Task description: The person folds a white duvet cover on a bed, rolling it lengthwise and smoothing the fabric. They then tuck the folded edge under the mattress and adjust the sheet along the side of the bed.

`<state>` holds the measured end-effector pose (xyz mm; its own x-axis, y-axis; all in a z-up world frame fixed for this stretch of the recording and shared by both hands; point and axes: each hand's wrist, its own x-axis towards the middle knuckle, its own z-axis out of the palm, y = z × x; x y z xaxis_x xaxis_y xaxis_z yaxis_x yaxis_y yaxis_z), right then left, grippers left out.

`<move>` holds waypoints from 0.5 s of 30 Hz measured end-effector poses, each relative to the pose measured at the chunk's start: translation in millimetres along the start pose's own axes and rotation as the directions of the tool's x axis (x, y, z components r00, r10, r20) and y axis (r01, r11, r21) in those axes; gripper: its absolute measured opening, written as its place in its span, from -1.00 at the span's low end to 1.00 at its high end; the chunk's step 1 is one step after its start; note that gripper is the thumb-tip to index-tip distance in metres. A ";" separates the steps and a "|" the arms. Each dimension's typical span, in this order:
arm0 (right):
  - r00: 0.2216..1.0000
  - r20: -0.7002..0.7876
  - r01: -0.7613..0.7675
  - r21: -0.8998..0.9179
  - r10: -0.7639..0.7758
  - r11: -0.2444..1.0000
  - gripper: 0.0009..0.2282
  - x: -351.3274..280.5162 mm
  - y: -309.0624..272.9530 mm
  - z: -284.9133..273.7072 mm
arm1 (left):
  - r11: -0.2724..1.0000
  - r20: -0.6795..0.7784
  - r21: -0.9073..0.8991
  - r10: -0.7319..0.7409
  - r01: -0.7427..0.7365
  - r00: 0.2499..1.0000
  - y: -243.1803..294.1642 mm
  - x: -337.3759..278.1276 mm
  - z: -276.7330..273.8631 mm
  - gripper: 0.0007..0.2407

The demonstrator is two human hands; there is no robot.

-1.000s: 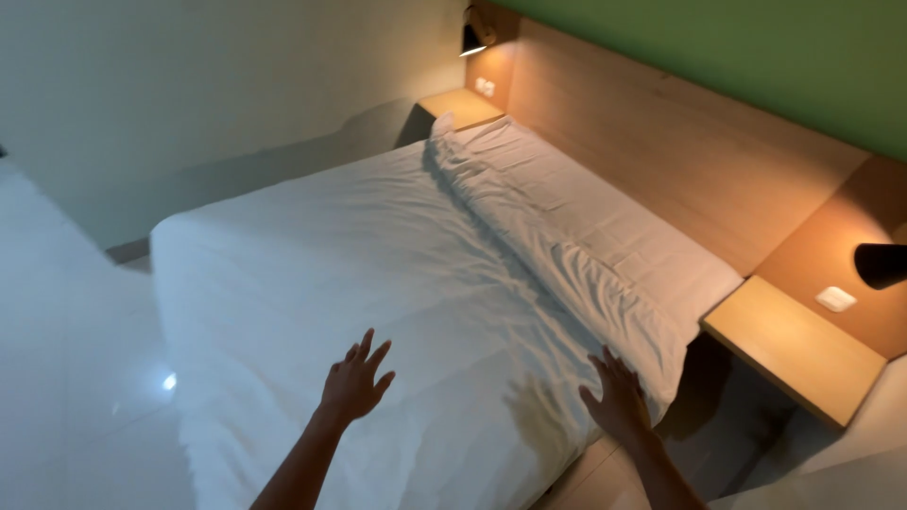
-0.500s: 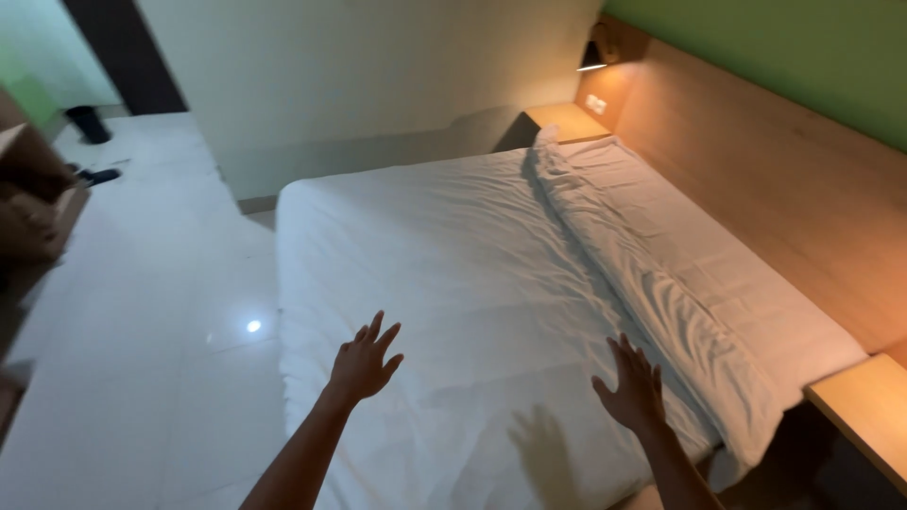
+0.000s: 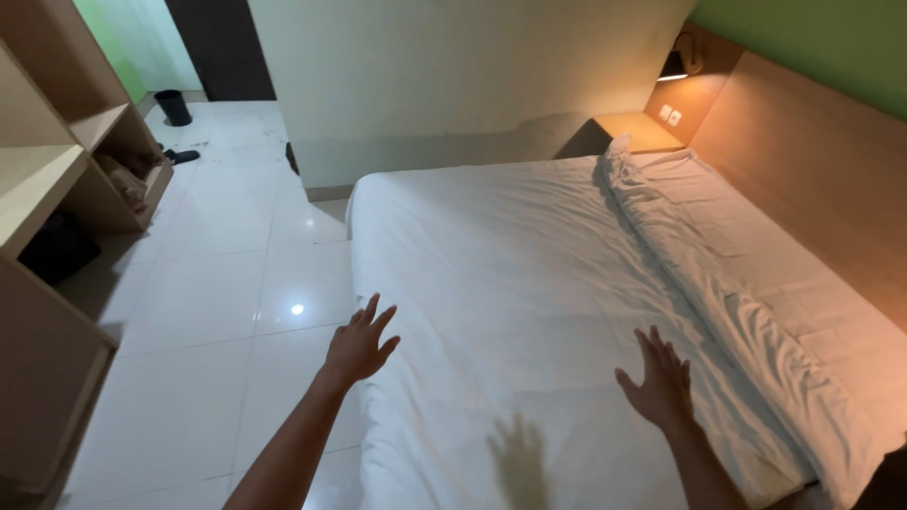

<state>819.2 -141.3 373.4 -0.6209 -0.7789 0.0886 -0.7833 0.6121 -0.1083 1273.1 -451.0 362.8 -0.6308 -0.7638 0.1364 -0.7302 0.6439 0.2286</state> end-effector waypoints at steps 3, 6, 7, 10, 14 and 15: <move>0.999 -0.038 0.002 0.000 -0.002 1.000 -0.20 -5.9 -26.5 1.8 | 1.000 -0.027 0.013 0.008 -0.007 1.000 -42.9 -4.6 -15.8 -0.47; 0.999 -0.049 -0.011 0.012 0.012 1.000 -0.22 -14.9 -56.3 -3.6 | 1.000 -0.039 -0.016 -0.004 0.003 0.999 -77.0 -14.4 -30.4 -0.47; 0.999 -0.049 -0.013 0.016 0.013 1.000 -0.22 -16.3 -66.4 -2.1 | 1.000 -0.039 -0.012 -0.002 0.002 0.999 -88.2 -16.5 -34.9 -0.47; 0.998 -0.040 -0.045 -0.027 0.043 0.999 -0.22 -24.6 -81.5 -1.6 | 0.999 -0.059 -0.049 0.000 -0.003 0.998 -107.9 -19.6 -37.8 -0.47; 0.999 -0.040 -0.036 -0.029 0.035 0.999 -0.23 -25.9 -101.7 -3.4 | 0.998 -0.067 -0.068 0.005 -0.010 0.998 -120.4 -16.3 -35.2 -0.48; 0.999 -0.033 -0.039 -0.026 0.038 0.999 -0.24 -27.8 -106.3 -4.3 | 0.997 -0.060 -0.074 0.007 -0.011 0.998 -120.0 -15.6 -35.4 -0.48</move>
<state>919.6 -184.2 386.7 -0.6507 -0.7503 0.1168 -0.7593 0.6451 -0.0855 1379.9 -518.0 367.3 -0.6188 -0.7608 0.1955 -0.7018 0.6473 0.2974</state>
